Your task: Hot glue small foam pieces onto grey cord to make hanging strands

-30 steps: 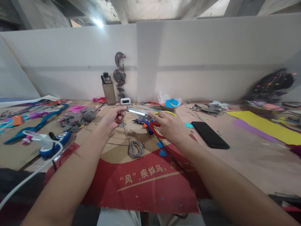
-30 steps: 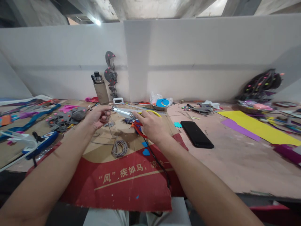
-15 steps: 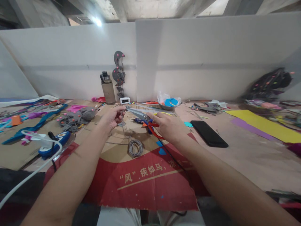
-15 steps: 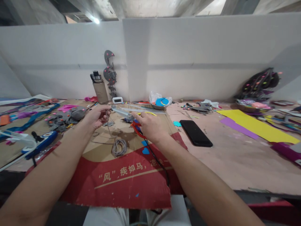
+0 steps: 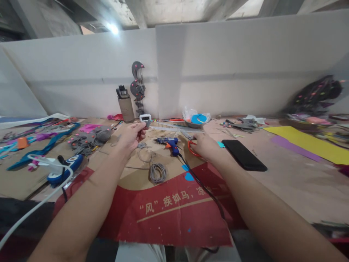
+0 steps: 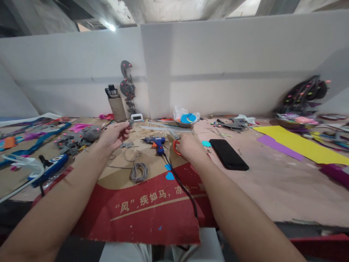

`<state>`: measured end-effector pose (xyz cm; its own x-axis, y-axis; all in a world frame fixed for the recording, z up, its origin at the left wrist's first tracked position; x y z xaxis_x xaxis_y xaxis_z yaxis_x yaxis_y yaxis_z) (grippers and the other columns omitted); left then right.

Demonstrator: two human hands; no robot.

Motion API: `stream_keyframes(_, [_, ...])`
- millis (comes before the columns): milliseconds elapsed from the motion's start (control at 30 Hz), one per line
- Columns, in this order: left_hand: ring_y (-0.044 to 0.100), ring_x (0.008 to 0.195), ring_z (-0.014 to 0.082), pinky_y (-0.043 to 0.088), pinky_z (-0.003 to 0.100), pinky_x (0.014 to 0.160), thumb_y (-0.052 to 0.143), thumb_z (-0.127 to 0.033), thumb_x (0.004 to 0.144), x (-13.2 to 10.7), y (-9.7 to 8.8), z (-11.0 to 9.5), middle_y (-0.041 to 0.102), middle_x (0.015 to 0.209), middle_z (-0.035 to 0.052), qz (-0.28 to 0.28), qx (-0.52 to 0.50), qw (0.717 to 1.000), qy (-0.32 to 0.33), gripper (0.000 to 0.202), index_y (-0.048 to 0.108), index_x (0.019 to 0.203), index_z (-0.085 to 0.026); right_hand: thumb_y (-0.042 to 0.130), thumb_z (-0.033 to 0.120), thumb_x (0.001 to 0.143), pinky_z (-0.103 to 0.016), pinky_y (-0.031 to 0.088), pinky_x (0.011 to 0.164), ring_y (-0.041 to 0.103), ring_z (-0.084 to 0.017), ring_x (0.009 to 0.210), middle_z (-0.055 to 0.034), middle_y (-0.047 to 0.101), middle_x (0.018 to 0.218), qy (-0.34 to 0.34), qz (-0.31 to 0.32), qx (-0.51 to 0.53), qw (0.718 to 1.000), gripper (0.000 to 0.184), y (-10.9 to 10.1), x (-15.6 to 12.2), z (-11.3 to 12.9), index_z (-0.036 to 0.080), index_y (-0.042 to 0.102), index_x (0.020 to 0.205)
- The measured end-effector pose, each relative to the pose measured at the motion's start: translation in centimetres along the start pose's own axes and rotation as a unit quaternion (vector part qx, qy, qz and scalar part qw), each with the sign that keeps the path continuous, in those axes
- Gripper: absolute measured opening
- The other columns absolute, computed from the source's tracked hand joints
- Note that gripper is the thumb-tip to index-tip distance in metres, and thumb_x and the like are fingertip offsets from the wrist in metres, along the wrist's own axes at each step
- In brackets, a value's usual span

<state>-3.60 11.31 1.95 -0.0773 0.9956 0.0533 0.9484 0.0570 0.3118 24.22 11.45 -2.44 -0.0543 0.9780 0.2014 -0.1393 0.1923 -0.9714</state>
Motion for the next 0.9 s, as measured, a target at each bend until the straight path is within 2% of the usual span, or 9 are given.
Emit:
stream_keyframes(100, [0.046, 0.048, 0.0028, 0.035, 0.013, 0.042, 0.070, -0.014, 0.066, -0.2, 0.4, -0.1, 0.061, 0.067, 0.0030, 0.016, 0.004, 1.000, 0.001, 0.012, 0.061, 0.072, -0.009, 0.053, 0.025, 0.077, -0.029, 0.040, 0.065, 0.061, -0.023, 0.081, -0.0156, 0.069, 0.088, -0.002, 0.036, -0.041, 0.999, 0.025, 0.6, -0.2, 0.0, 0.014, 0.069, 0.094])
stream_keyframes(200, [0.046, 0.048, 0.0031, 0.035, 0.013, 0.042, 0.071, -0.015, 0.065, -0.6, 0.9, 0.1, 0.061, 0.066, 0.0022, 0.021, 0.004, 1.000, -0.006, 0.015, 0.060, 0.073, -0.010, 0.050, 0.025, 0.082, -0.034, 0.040, 0.076, 0.058, -0.027, 0.095, -0.0190, 0.067, 0.096, -0.040, -0.047, -0.064, 0.996, 0.026, -1.7, -0.7, 1.6, 0.012, 0.070, 0.092])
stream_keyframes(300, [0.046, 0.049, 0.0032, 0.034, 0.013, 0.041, 0.074, -0.016, 0.061, -1.0, 1.3, 0.2, 0.057, 0.063, -0.0005, 0.016, -0.003, 1.000, -0.005, 0.019, 0.059, 0.072, -0.011, 0.038, 0.027, 0.091, -0.032, 0.039, 0.080, 0.058, -0.024, 0.096, -0.0164, 0.066, 0.100, -0.074, -0.114, 0.048, 0.990, 0.032, -3.6, -1.3, 3.7, 0.013, 0.067, 0.099])
stream_keyframes(367, [0.046, 0.048, 0.0031, 0.033, 0.014, 0.041, 0.076, -0.017, 0.059, -1.2, 1.8, 0.4, 0.055, 0.062, -0.0017, 0.023, -0.009, 1.000, -0.002, 0.021, 0.058, 0.071, -0.011, 0.032, 0.033, 0.095, -0.027, 0.040, 0.071, 0.060, -0.018, 0.082, -0.0104, 0.068, 0.092, -0.075, -0.064, 0.165, 0.981, 0.037, -2.5, -1.2, 5.0, 0.016, 0.064, 0.097])
stream_keyframes(433, [0.045, 0.048, 0.0029, 0.032, 0.014, 0.040, 0.077, -0.019, 0.058, -1.2, 2.2, 0.9, 0.055, 0.062, -0.0015, 0.033, -0.008, 0.999, -0.005, 0.023, 0.057, 0.069, -0.011, 0.031, 0.043, 0.094, -0.026, 0.041, 0.069, 0.061, -0.017, 0.079, -0.0083, 0.069, 0.086, -0.055, -0.005, 0.219, 0.974, 0.041, -0.7, -1.0, 6.2, 0.017, 0.064, 0.091])
stream_keyframes(567, [0.042, 0.045, 0.0016, 0.030, 0.013, 0.039, 0.079, -0.023, 0.057, -1.0, 2.5, 2.0, 0.057, 0.063, -0.0002, 0.044, 0.012, 0.999, -0.012, 0.026, 0.059, 0.068, -0.011, 0.045, 0.056, 0.086, -0.028, 0.043, 0.065, 0.064, -0.021, 0.079, -0.0134, 0.068, 0.090, -0.020, 0.045, 0.182, 0.982, 0.045, 1.7, -0.7, 7.8, 0.014, 0.061, 0.092])
stream_keyframes(667, [0.039, 0.044, 0.0013, 0.028, 0.014, 0.039, 0.079, -0.024, 0.057, -0.8, 2.6, 2.1, 0.058, 0.063, 0.0003, 0.050, 0.027, 0.998, -0.001, 0.025, 0.060, 0.066, -0.011, 0.059, 0.042, 0.079, -0.029, 0.044, 0.068, 0.065, -0.024, 0.085, -0.0170, 0.067, 0.099, 0.009, 0.035, 0.127, 0.991, 0.040, 2.0, -0.4, 7.8, 0.011, 0.057, 0.104])
stream_keyframes(733, [0.038, 0.044, 0.0015, 0.027, 0.015, 0.038, 0.079, -0.025, 0.057, -0.8, 2.6, 2.1, 0.058, 0.062, 0.0004, 0.049, 0.031, 0.998, 0.005, 0.024, 0.060, 0.065, -0.011, 0.060, 0.034, 0.076, -0.029, 0.045, 0.068, 0.066, -0.024, 0.087, -0.0170, 0.067, 0.099, 0.011, 0.037, 0.123, 0.992, 0.037, 2.3, -0.2, 7.7, 0.011, 0.057, 0.106])
stream_keyframes(900, [0.038, 0.044, 0.0014, 0.027, 0.015, 0.039, 0.079, -0.025, 0.058, -0.8, 2.4, 1.9, 0.058, 0.063, 0.0009, 0.044, 0.026, 0.999, 0.014, 0.024, 0.062, 0.065, -0.010, 0.056, 0.034, 0.079, -0.027, 0.044, 0.063, 0.066, -0.023, 0.083, -0.0130, 0.069, 0.096, -0.003, 0.067, 0.164, 0.984, 0.032, 2.9, 0.1, 7.0, 0.015, 0.059, 0.104])
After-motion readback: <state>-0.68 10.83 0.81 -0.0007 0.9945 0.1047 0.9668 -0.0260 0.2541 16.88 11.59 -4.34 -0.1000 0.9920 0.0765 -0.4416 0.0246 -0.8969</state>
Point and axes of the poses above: each hand's wrist, its own x-axis towards the middle knuckle, its own y-axis out of the palm, z = x × y, the point moved 10 cm from there along x, towards the middle knuckle
